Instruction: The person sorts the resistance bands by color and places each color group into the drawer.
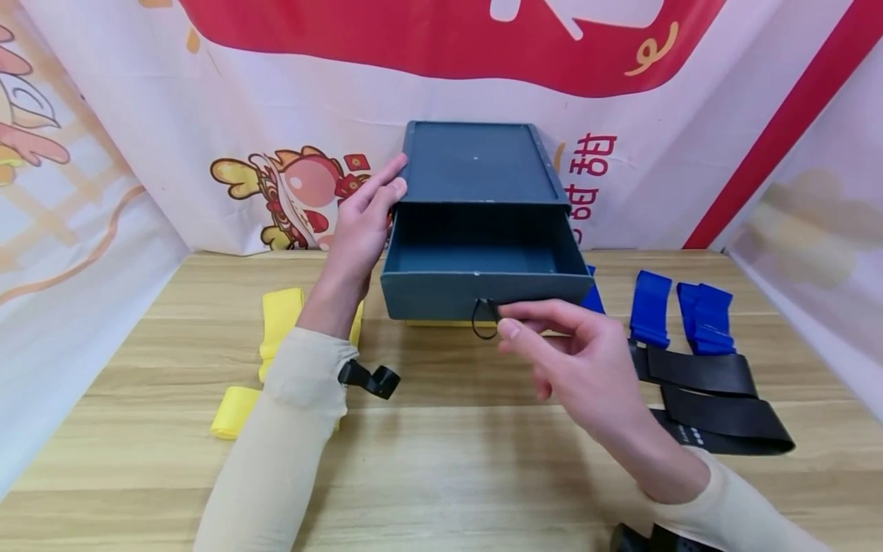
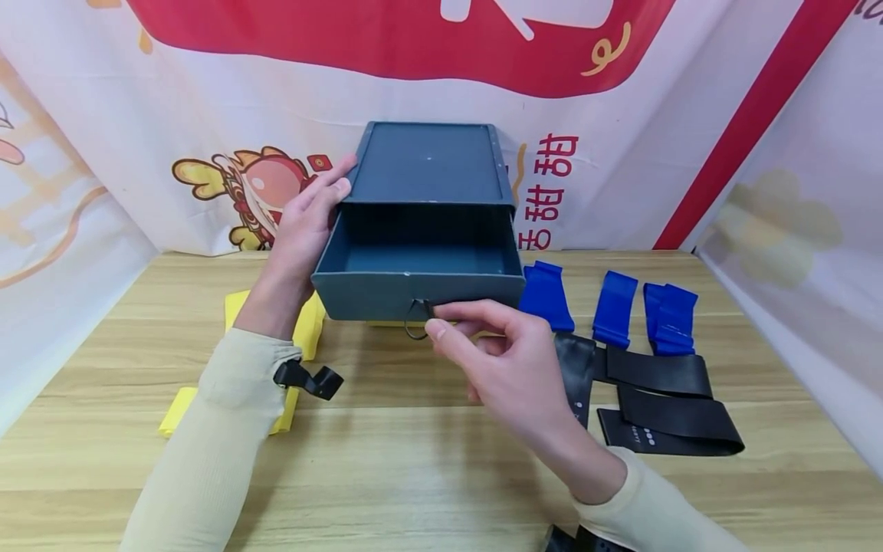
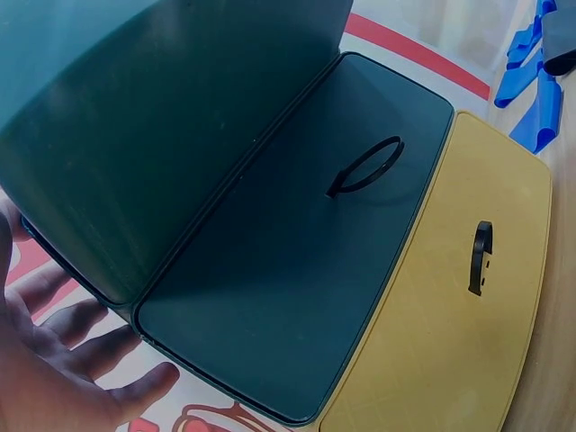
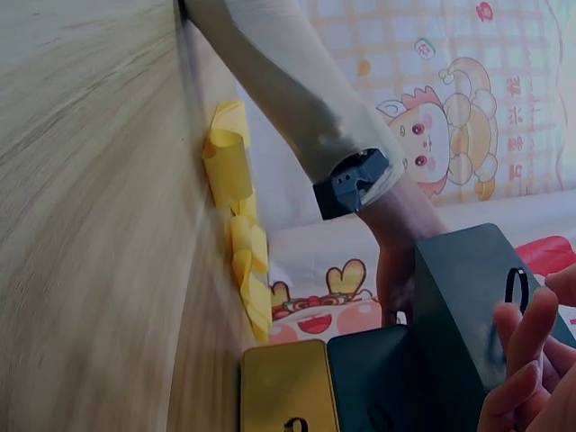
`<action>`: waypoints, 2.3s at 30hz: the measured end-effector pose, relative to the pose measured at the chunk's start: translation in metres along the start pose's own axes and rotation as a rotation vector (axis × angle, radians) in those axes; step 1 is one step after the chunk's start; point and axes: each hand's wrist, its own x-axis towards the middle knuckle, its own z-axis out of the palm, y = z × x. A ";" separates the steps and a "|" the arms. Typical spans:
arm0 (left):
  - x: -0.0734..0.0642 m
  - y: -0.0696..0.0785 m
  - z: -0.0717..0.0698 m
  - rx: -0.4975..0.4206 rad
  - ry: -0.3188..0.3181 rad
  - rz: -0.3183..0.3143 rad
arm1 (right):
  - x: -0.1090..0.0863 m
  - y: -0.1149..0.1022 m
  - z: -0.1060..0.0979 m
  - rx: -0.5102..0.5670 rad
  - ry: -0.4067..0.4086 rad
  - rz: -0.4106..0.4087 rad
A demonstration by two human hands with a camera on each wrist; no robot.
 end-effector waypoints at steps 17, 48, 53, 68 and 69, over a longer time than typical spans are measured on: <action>-0.001 0.000 0.001 0.012 0.003 0.020 | -0.005 0.032 -0.071 0.124 0.122 -0.236; -0.001 -0.001 -0.003 0.016 0.018 0.014 | 0.093 0.100 -0.118 -0.180 0.136 0.031; -0.001 -0.001 -0.002 0.019 0.011 0.019 | 0.099 0.109 -0.118 -0.233 0.088 0.086; -0.002 0.002 0.001 -0.005 0.003 0.017 | 0.101 0.130 -0.121 -0.444 -0.084 0.109; -0.002 0.002 0.001 -0.005 0.003 0.016 | 0.102 0.131 -0.122 -0.444 -0.092 0.121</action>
